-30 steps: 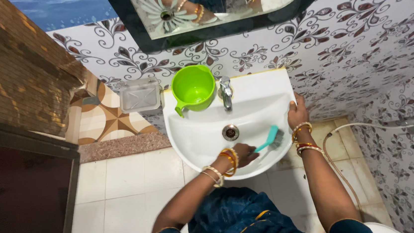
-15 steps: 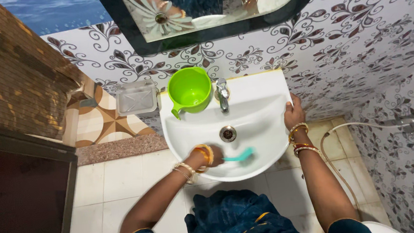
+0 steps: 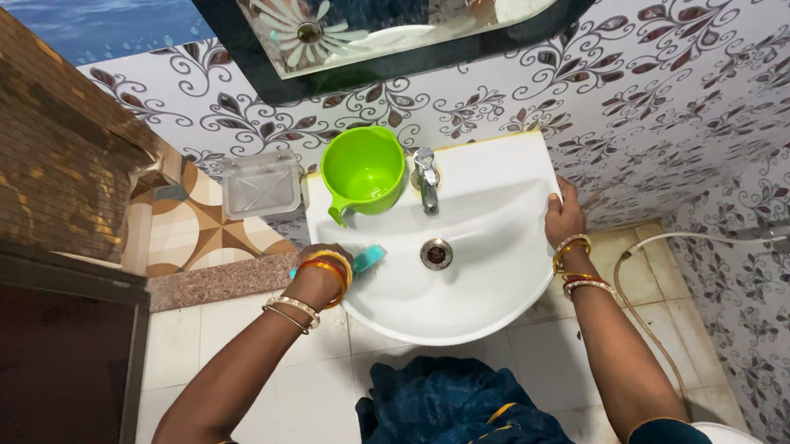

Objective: The person scrubs a white bathroom sink using a light blue brush. They repeatedly dip the brush into a green plastic jug to wet it and scrub the basin, faucet, and drain area.

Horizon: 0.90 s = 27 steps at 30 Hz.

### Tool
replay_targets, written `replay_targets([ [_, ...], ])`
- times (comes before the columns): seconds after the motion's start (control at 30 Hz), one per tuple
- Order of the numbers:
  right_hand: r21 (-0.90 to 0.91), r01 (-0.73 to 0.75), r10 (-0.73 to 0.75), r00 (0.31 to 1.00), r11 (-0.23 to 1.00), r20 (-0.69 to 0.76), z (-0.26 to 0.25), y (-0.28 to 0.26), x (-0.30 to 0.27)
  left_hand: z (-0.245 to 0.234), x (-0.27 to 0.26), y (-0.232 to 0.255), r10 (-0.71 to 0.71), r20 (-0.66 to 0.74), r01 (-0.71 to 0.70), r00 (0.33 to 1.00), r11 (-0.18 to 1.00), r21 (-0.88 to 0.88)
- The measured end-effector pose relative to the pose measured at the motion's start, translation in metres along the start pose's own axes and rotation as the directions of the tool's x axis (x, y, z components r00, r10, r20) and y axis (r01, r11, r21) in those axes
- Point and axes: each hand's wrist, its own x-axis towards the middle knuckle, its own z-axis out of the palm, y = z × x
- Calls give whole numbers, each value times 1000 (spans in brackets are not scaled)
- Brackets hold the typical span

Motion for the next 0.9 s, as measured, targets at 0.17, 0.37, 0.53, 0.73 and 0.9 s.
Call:
replay_targets([
  [0.17, -2, 0, 0, 1000, 1000, -4, 1, 3, 1, -23, -43, 40, -59, -58, 63, 997, 995, 76],
  [0.37, 14, 74, -74, 997, 997, -30, 0, 4, 1, -40, -68, 2, -239, 99, 237, 966, 971, 33],
  [0.53, -14, -5, 5, 1000, 1000, -11, 2, 0, 0, -7, -54, 0, -284, -58, 276, 957, 955, -106],
  [0.73, -43, 16, -16, 1000, 999, -8, -1, -5, -3, 35, -8, 34, -217, -125, 197, 968, 968, -155],
  [0.9, -39, -7, 7, 1000, 999, 0, -4, -11, -2, 49, 54, 70, -129, -306, 79, 943, 982, -170],
])
